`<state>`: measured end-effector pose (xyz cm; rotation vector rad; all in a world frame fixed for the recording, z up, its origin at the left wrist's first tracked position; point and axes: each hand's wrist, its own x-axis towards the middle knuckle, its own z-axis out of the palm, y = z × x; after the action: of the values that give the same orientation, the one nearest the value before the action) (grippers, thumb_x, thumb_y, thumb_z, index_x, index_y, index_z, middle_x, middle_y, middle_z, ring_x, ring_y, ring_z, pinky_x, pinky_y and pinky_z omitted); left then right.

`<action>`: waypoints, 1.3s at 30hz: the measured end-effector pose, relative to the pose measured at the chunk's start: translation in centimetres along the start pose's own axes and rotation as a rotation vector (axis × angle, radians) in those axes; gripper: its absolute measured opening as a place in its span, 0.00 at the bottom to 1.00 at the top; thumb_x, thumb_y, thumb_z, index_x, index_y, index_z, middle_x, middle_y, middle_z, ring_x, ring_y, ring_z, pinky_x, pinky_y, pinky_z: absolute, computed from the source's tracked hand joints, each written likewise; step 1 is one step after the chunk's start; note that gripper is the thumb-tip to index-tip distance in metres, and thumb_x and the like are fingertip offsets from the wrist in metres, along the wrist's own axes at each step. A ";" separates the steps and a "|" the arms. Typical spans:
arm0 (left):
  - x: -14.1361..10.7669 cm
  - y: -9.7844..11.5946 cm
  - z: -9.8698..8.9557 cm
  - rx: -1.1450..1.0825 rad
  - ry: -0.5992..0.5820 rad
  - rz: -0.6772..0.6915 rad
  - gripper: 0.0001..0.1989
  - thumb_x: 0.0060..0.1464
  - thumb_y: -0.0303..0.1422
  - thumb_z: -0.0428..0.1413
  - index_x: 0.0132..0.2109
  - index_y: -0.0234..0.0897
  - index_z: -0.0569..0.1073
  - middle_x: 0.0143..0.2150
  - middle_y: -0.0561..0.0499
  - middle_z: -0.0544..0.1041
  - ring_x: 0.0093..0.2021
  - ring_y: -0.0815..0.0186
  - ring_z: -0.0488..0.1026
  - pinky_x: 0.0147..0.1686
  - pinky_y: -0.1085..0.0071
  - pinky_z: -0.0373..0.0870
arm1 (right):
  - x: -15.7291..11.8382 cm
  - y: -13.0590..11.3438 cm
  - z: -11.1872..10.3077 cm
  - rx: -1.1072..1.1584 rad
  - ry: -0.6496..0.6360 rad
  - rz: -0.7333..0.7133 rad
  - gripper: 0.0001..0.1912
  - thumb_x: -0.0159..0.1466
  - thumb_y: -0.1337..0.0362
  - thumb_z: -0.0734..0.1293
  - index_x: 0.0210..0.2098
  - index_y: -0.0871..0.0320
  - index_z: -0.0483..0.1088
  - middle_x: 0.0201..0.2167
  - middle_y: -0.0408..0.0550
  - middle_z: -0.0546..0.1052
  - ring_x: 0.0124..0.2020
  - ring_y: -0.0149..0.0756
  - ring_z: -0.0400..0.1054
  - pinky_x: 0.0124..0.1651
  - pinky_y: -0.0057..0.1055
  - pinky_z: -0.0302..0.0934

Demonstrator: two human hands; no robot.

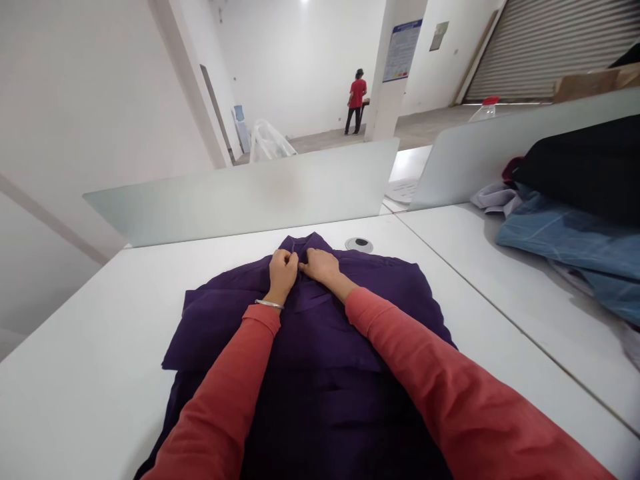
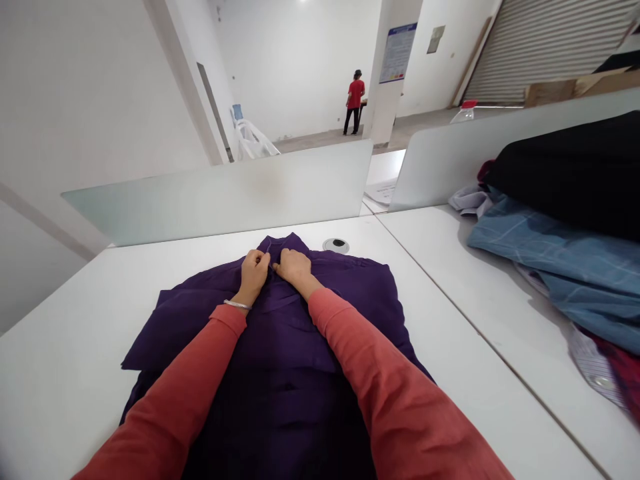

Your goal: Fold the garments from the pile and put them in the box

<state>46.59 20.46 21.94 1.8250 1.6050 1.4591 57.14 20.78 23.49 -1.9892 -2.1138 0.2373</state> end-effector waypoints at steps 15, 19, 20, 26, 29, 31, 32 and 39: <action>0.0 -1.1 0.6 0.346 -0.251 0.338 0.08 0.46 0.22 0.45 0.25 0.34 0.67 0.32 0.44 0.71 0.38 0.60 0.66 0.44 0.61 0.59 | -0.1 1.9 -0.7 -0.041 -0.082 -0.238 0.13 0.60 0.63 0.57 0.40 0.57 0.69 0.41 0.51 0.70 0.40 0.37 0.65 0.38 0.27 0.57; -0.2 -1.3 0.6 0.366 -0.212 0.356 0.14 0.37 0.17 0.44 0.31 0.33 0.68 0.37 0.43 0.70 0.42 0.59 0.65 0.46 0.60 0.60 | -0.2 1.9 -0.7 -0.073 -0.087 -0.302 0.15 0.60 0.66 0.56 0.42 0.58 0.69 0.41 0.53 0.69 0.42 0.38 0.64 0.42 0.28 0.55; -0.2 -1.4 0.6 0.357 -0.187 0.365 0.16 0.36 0.16 0.44 0.33 0.32 0.68 0.38 0.42 0.70 0.43 0.58 0.64 0.47 0.60 0.59 | -0.2 1.9 -0.7 -0.080 -0.086 -0.321 0.16 0.60 0.67 0.55 0.44 0.58 0.68 0.41 0.53 0.69 0.42 0.38 0.63 0.43 0.28 0.55; -0.2 -1.2 0.7 0.170 -0.144 0.401 0.22 0.35 0.16 0.41 0.40 0.33 0.64 0.41 0.42 0.66 0.45 0.61 0.63 0.45 0.64 0.64 | -0.5 1.8 -0.8 -0.126 -0.103 -0.431 0.19 0.60 0.71 0.54 0.49 0.57 0.65 0.41 0.55 0.68 0.45 0.40 0.60 0.47 0.31 0.52; -0.2 -1.2 0.7 0.106 -0.130 0.363 0.22 0.35 0.16 0.41 0.40 0.33 0.63 0.41 0.42 0.65 0.44 0.63 0.64 0.43 0.65 0.66 | -0.4 1.6 -0.9 -0.154 -0.124 -0.434 0.19 0.60 0.70 0.53 0.50 0.57 0.64 0.42 0.57 0.66 0.44 0.41 0.60 0.46 0.33 0.53; -0.2 -1.3 0.7 0.087 -0.121 0.362 0.21 0.36 0.16 0.41 0.40 0.34 0.63 0.42 0.42 0.65 0.44 0.63 0.64 0.44 0.65 0.65 | -0.4 1.4 -0.9 -0.172 -0.141 -0.419 0.19 0.61 0.69 0.53 0.50 0.57 0.64 0.42 0.58 0.65 0.44 0.43 0.61 0.45 0.34 0.55; -0.2 -1.3 0.7 0.083 -0.120 0.366 0.21 0.36 0.16 0.41 0.40 0.34 0.63 0.42 0.43 0.65 0.44 0.63 0.64 0.45 0.65 0.65 | -0.4 1.2 -1.0 -0.180 -0.149 -0.410 0.19 0.61 0.68 0.53 0.50 0.58 0.64 0.43 0.59 0.65 0.44 0.44 0.61 0.44 0.35 0.55; -0.1 -1.2 0.8 0.085 -0.099 0.371 0.20 0.36 0.16 0.41 0.39 0.34 0.63 0.40 0.44 0.65 0.44 0.64 0.64 0.44 0.67 0.64 | -0.3 0.7 -1.2 -0.194 -0.175 -0.393 0.19 0.62 0.67 0.52 0.50 0.58 0.64 0.45 0.61 0.64 0.45 0.48 0.61 0.42 0.38 0.57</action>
<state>46.53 21.06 20.61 2.3009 1.3502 1.4319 58.13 20.43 24.41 -1.6449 -2.6748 0.1447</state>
